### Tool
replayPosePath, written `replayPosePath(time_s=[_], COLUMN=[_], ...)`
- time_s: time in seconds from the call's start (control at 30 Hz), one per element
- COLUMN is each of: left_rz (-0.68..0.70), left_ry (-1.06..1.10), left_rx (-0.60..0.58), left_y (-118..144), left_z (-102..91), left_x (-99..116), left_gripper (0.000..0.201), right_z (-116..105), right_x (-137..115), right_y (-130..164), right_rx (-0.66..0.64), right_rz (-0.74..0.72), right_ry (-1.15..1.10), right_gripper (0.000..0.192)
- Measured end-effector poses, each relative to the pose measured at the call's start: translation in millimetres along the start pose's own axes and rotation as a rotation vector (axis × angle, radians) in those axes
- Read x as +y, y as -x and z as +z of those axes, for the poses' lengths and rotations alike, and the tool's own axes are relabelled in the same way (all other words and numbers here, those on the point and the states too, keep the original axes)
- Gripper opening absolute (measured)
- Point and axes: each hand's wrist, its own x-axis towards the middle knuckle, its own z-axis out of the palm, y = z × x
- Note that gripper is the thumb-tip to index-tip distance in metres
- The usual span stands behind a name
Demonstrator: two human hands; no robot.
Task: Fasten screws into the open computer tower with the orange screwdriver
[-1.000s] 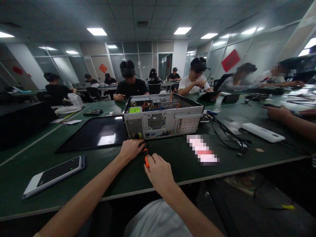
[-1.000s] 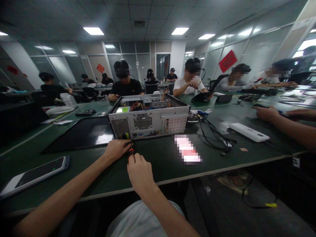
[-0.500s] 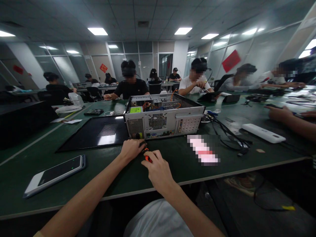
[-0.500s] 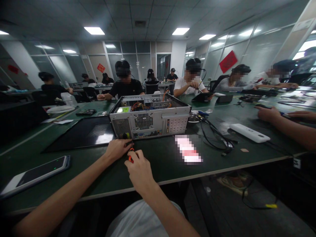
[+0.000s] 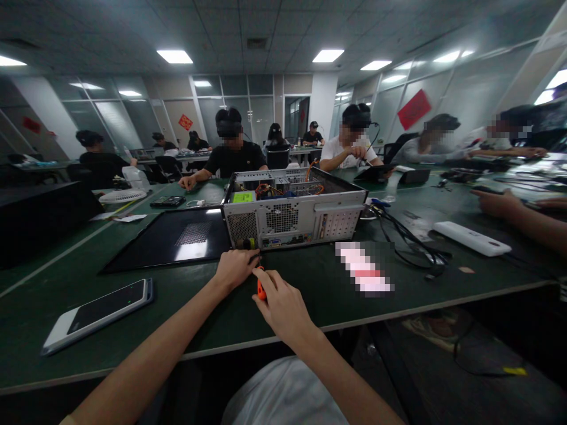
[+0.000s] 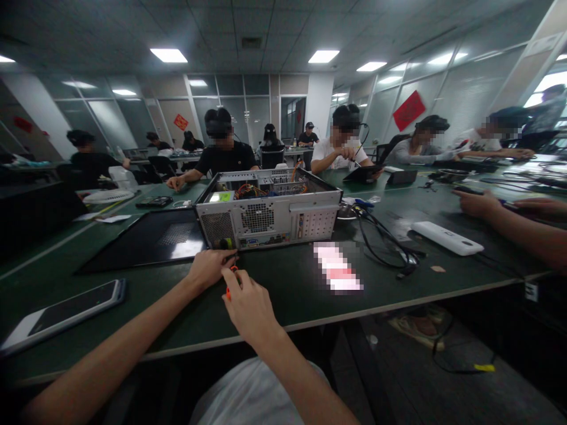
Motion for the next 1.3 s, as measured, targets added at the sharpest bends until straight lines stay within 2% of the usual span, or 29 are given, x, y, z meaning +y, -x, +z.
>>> replayPosePath(time_s=[0.1,0.2,0.3,0.47,0.63,0.73,0.83,1.0,1.1,1.2,1.3], left_rz=[-0.027,-0.041,-0.028,-0.026,-0.031,0.003,0.046,0.131,0.191,0.243,0.24], left_ry=[-0.008,-0.006,-0.001,-0.002,0.022,0.025,0.072,0.219,0.268,0.263,0.234], left_rx=[-0.005,-0.007,0.0,0.018,0.005,-0.001,-0.031,-0.032,-0.001,0.01,0.021], left_y=[-1.2,-2.3,-2.4,-1.8,-2.4,-1.8,0.5,3.4,2.3,0.8,-0.1], left_z=[1.1,2.4,2.8,3.1,1.7,-1.3,-5.0,-3.2,2.6,7.0,8.7], left_x=[0.7,0.5,-0.3,-0.7,-0.5,-4.7,-13.1,-23.8,-24.2,-23.1,-23.1], left_gripper=[0.039,0.039,0.039,0.039,0.039,0.037,0.037,0.035,0.034,0.034,0.033], right_z=[-0.4,-3.6,-7.9,-8.6,-6.0,-7.8,-11.7,-13.5,-11.7,-10.6,-10.3], right_x=[2.8,4.2,3.2,0.1,1.0,6.6,15.3,25.1,25.1,23.9,24.9], right_y=[-0.2,-0.3,-0.4,-0.1,-0.1,0.1,0.8,0.7,0.4,0.8,1.3], right_rx=[-0.015,-0.069,-0.089,-0.063,0.019,0.026,-0.019,-0.026,-0.042,-0.062,-0.034], right_rz=[-0.095,-0.167,-0.157,-0.145,-0.068,0.005,-0.058,-0.194,-0.232,-0.205,-0.108], right_ry=[-0.041,-0.017,-0.001,-0.054,-0.155,-0.247,-0.312,-0.411,-0.399,-0.356,-0.358], right_gripper=[0.032,0.034,0.034,0.022,0.044,0.036,0.022,0.035,0.033,0.027,0.04])
